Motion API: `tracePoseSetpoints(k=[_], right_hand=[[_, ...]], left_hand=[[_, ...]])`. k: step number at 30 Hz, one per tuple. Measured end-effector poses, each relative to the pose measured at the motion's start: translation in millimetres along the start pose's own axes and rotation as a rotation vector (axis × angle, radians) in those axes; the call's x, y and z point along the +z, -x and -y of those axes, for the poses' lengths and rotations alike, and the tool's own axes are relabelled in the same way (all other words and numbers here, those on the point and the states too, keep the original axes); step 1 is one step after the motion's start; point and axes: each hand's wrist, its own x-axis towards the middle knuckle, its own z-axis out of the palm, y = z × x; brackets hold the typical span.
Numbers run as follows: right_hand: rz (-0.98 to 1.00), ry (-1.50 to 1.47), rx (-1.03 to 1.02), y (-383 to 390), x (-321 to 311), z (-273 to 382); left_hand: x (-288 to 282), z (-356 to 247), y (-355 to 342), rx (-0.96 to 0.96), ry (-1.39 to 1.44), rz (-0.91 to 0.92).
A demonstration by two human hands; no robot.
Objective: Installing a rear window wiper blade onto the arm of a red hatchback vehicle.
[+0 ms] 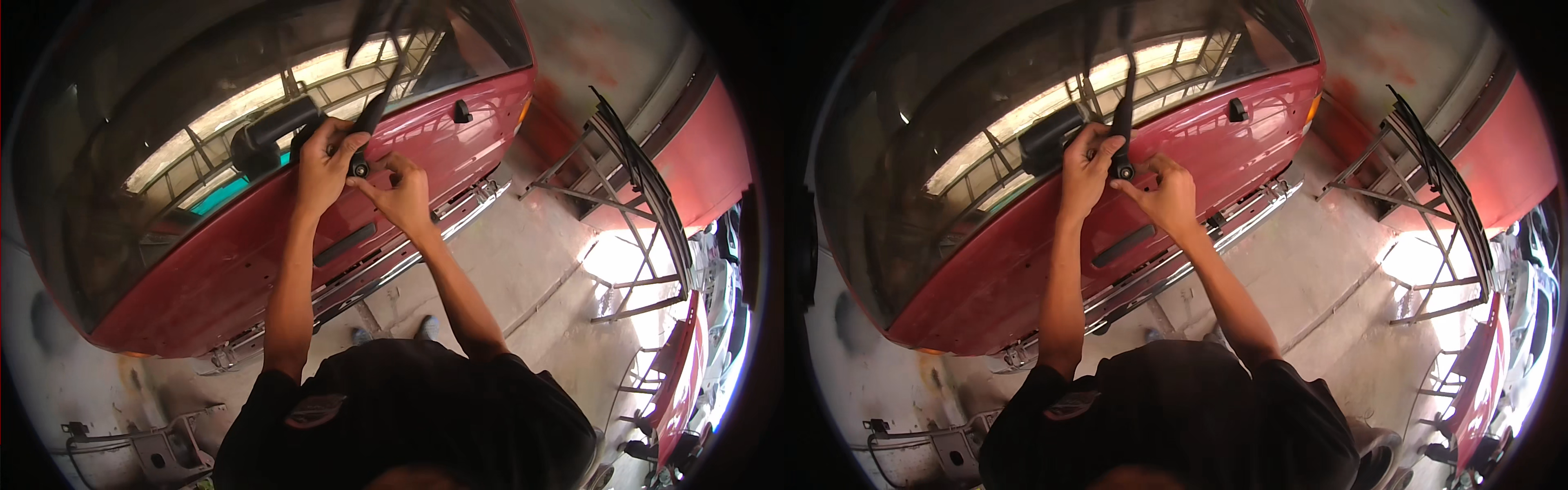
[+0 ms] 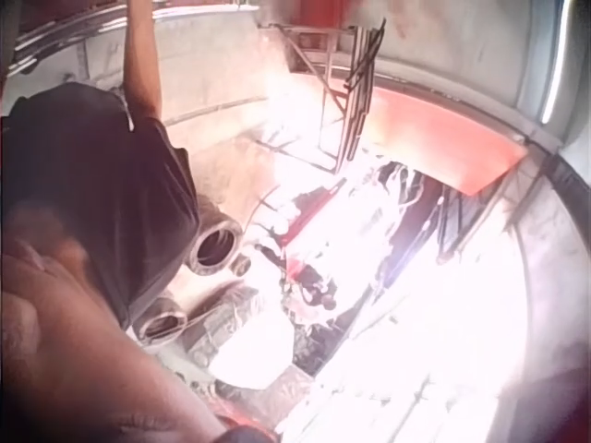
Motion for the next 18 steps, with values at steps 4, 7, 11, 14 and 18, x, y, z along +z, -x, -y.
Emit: tracePoseSetpoints(k=[4,7,11,14,18], right_hand=[[-0.013,-0.242,0.011,-23.6,-34.9,-10.4],[-0.052,-0.444,-0.021,-54.5,-55.7,8.7],[0.155,-0.383,-0.203,-64.6,-53.1,7.5],[0.116,-0.491,-0.243,-56.3,-45.5,9.0],[0.126,-0.552,-0.212,-48.1,-46.0,-6.2]], left_hand=[[14.8,3.0,-4.9,-0.018,-0.011,0.032],[17.6,-4.8,-7.3,0.052,-0.128,0.081],[13.6,-16.1,-4.2,-0.112,-0.187,0.045],[0.8,0.0,16.9,0.038,-0.165,-0.193],[-2.1,-3.3,51.8,-0.062,-0.279,-0.299]])
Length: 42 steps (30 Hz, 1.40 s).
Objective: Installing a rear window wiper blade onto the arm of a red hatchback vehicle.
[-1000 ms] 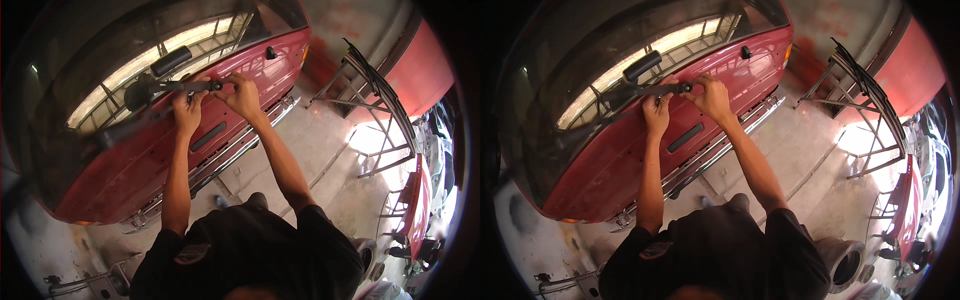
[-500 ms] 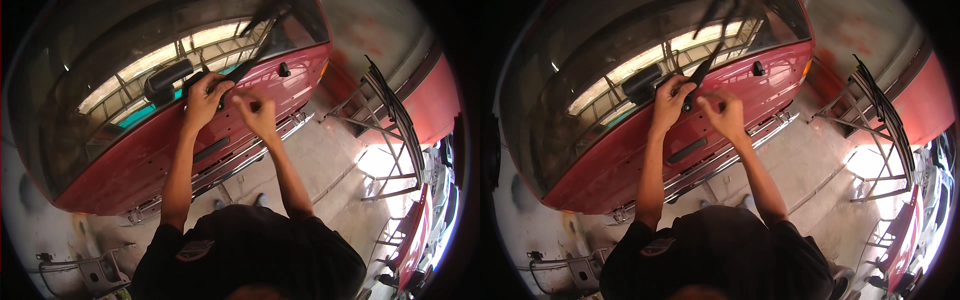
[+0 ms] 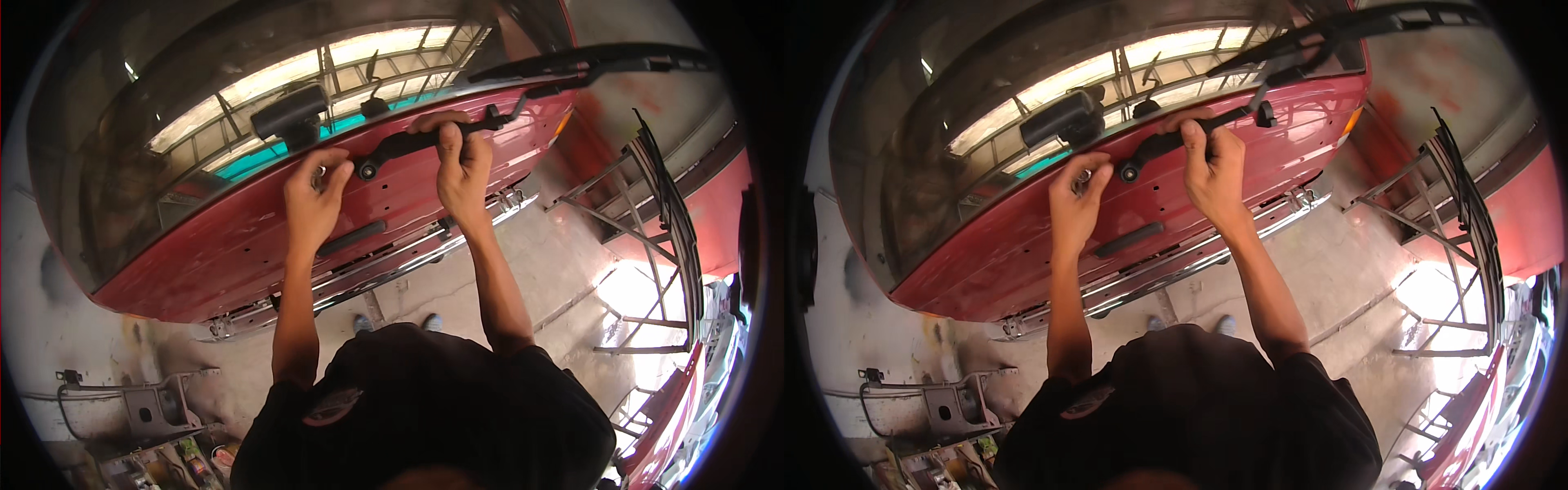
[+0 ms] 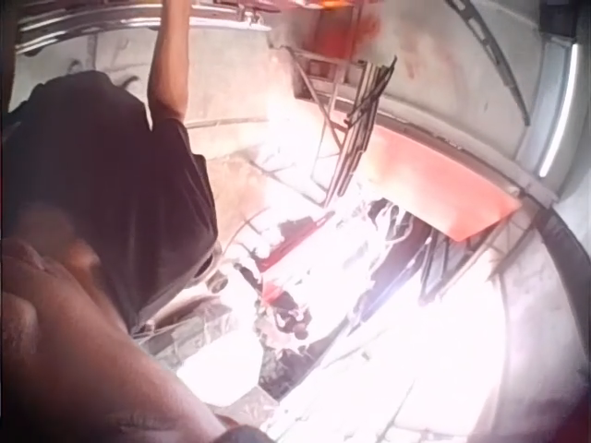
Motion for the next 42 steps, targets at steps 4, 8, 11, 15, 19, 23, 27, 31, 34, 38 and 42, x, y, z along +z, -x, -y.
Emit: tracePoseSetpoints(k=[4,8,11,15,19,23,27,31,34,38,42], right_hand=[[-0.070,-0.057,0.044,10.6,5.1,12.7],[-0.176,-0.165,-0.073,22.1,5.4,1.6],[-0.180,-0.134,-0.046,22.8,0.7,2.0],[-0.216,-0.151,-0.050,21.3,8.8,3.8],[-0.246,-0.160,0.032,24.5,8.2,1.0],[-0.231,-0.196,0.112,22.6,7.3,7.5],[-0.266,-0.347,0.155,16.2,8.1,2.0],[-0.271,-0.396,0.366,10.8,-1.1,-12.4],[-0.331,-0.440,0.451,16.3,-1.5,-40.9],[-0.351,-0.497,0.497,19.2,5.9,-56.4],[-0.336,-0.523,0.511,19.2,6.4,-53.0]], left_hand=[[4.2,5.3,18.5,-0.026,-0.019,0.008],[16.8,11.9,22.0,-0.069,0.085,-0.007],[19.1,10.1,20.3,-0.052,0.103,-0.004],[22.1,16.6,22.3,-0.125,0.170,0.036],[23.1,7.1,23.9,-0.204,0.195,0.050],[23.2,5.6,23.8,-0.241,0.228,0.058],[24.6,19.7,24.9,-0.152,0.189,0.049],[21.6,17.5,25.8,-0.143,0.174,0.056],[22.6,9.7,25.4,-0.251,0.175,0.069],[19.0,9.7,28.3,-0.280,0.190,0.074],[17.6,8.1,27.9,-0.321,0.205,0.066]])
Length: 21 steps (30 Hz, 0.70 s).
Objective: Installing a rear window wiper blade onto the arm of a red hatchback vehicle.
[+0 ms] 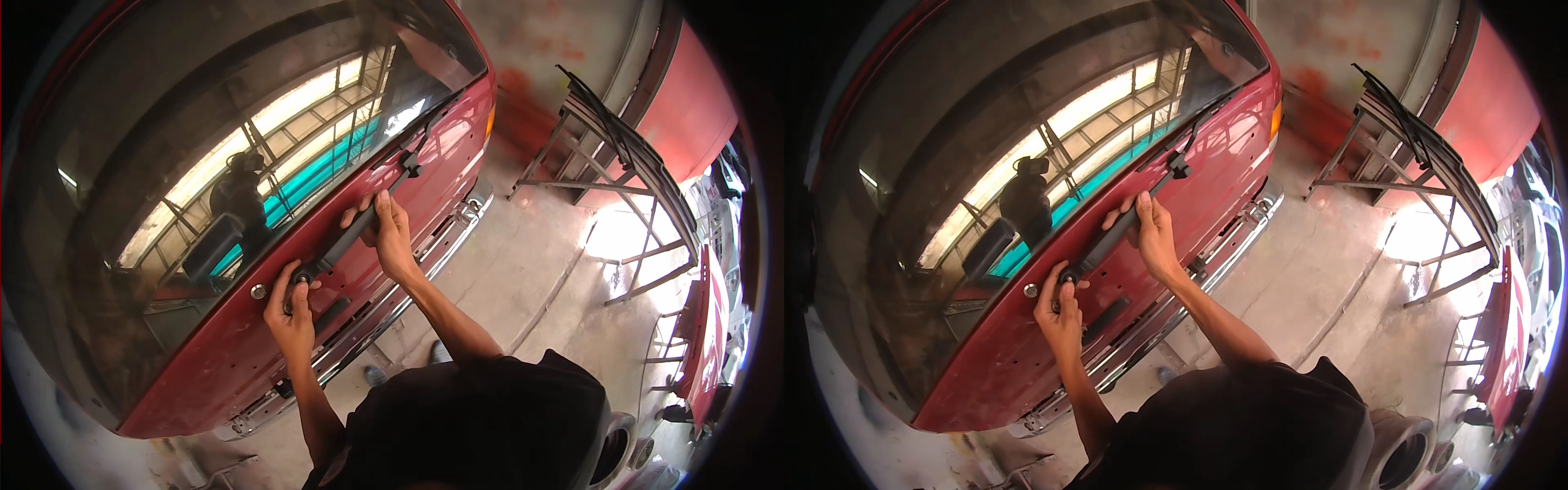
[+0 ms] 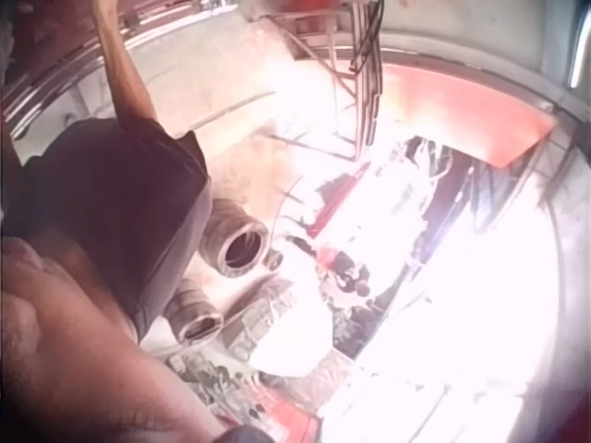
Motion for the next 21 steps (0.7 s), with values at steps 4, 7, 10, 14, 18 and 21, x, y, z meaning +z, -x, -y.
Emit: tracePoseSetpoints(k=[4,7,10,14,18,21], right_hand=[[0.017,-0.006,0.019,0.1,-1.0,4.3],[0.048,-0.049,0.057,-4.3,-5.1,8.2],[-0.049,-0.119,0.136,-11.8,-6.6,12.4],[0.051,-0.157,0.062,-14.8,-25.7,9.4],[0.089,-0.187,0.106,-9.7,-26.2,14.2],[0.120,-0.159,0.116,-9.9,-29.5,15.8]], left_hand=[[1.6,-2.7,-1.3,0.002,-0.021,-0.002],[0.8,-2.9,-2.2,-0.015,-0.032,-0.004],[-1.6,0.1,-1.7,0.016,-0.049,0.020],[2.3,-8.3,2.1,-0.023,-0.030,-0.016],[0.2,-7.6,0.6,-0.002,-0.037,-0.021],[2.0,-9.6,2.4,-0.017,-0.038,-0.043]])
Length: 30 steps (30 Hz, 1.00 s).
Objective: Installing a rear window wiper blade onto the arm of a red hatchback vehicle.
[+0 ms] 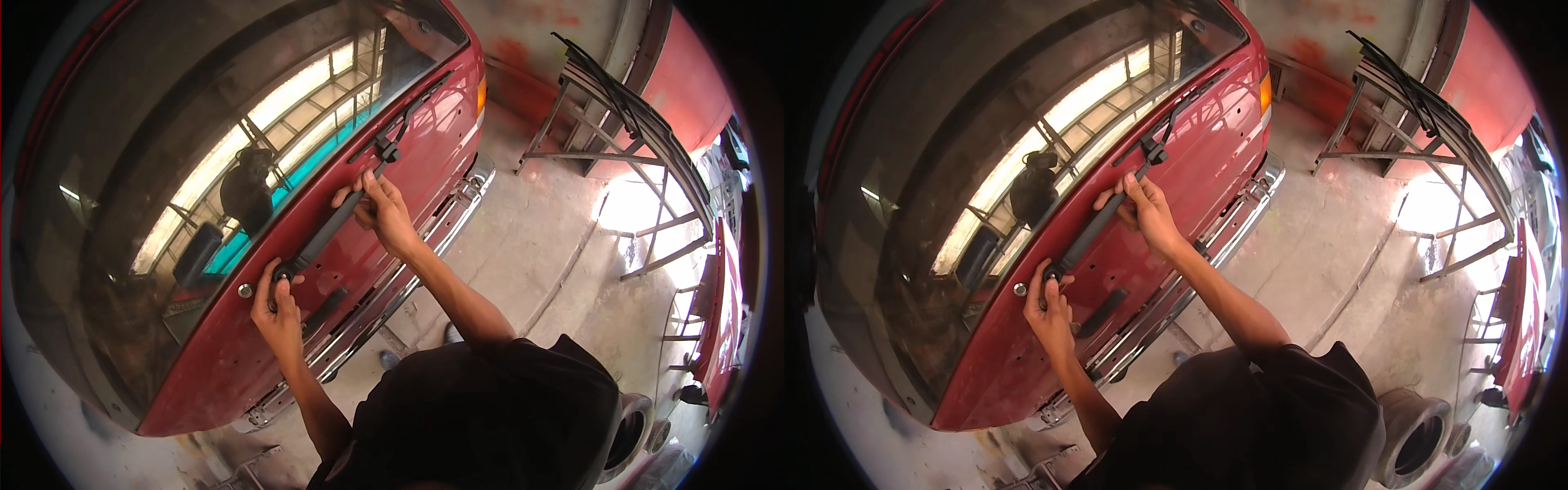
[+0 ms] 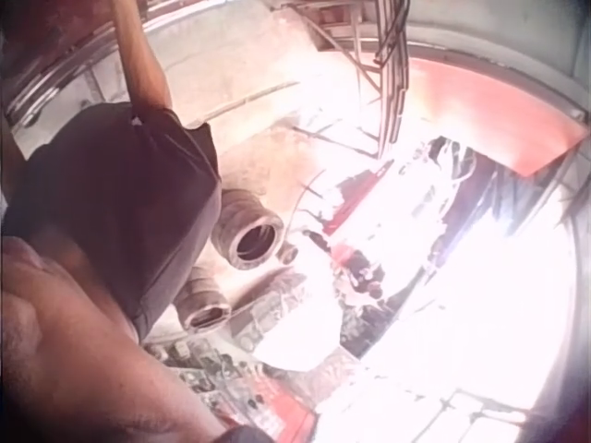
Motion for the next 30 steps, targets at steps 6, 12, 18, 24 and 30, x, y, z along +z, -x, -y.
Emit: tracePoseSetpoints(k=[6,12,18,24,30], right_hand=[[0.003,-0.008,0.050,4.1,-4.1,-3.3],[0.001,-0.025,0.043,8.5,-4.2,-2.3],[-0.007,0.024,0.073,12.2,-2.1,6.6],[0.014,0.090,0.091,4.1,0.3,7.7],[0.165,0.240,-0.063,-35.4,16.2,2.8]], left_hand=[[5.1,3.5,1.5,-0.043,0.107,0.004],[10.2,5.1,3.0,-0.005,0.064,-0.024],[10.6,5.0,2.5,0.002,0.075,-0.017],[7.9,9.8,0.7,0.011,0.046,-0.014],[12.2,9.1,2.4,0.027,0.039,-0.047]])
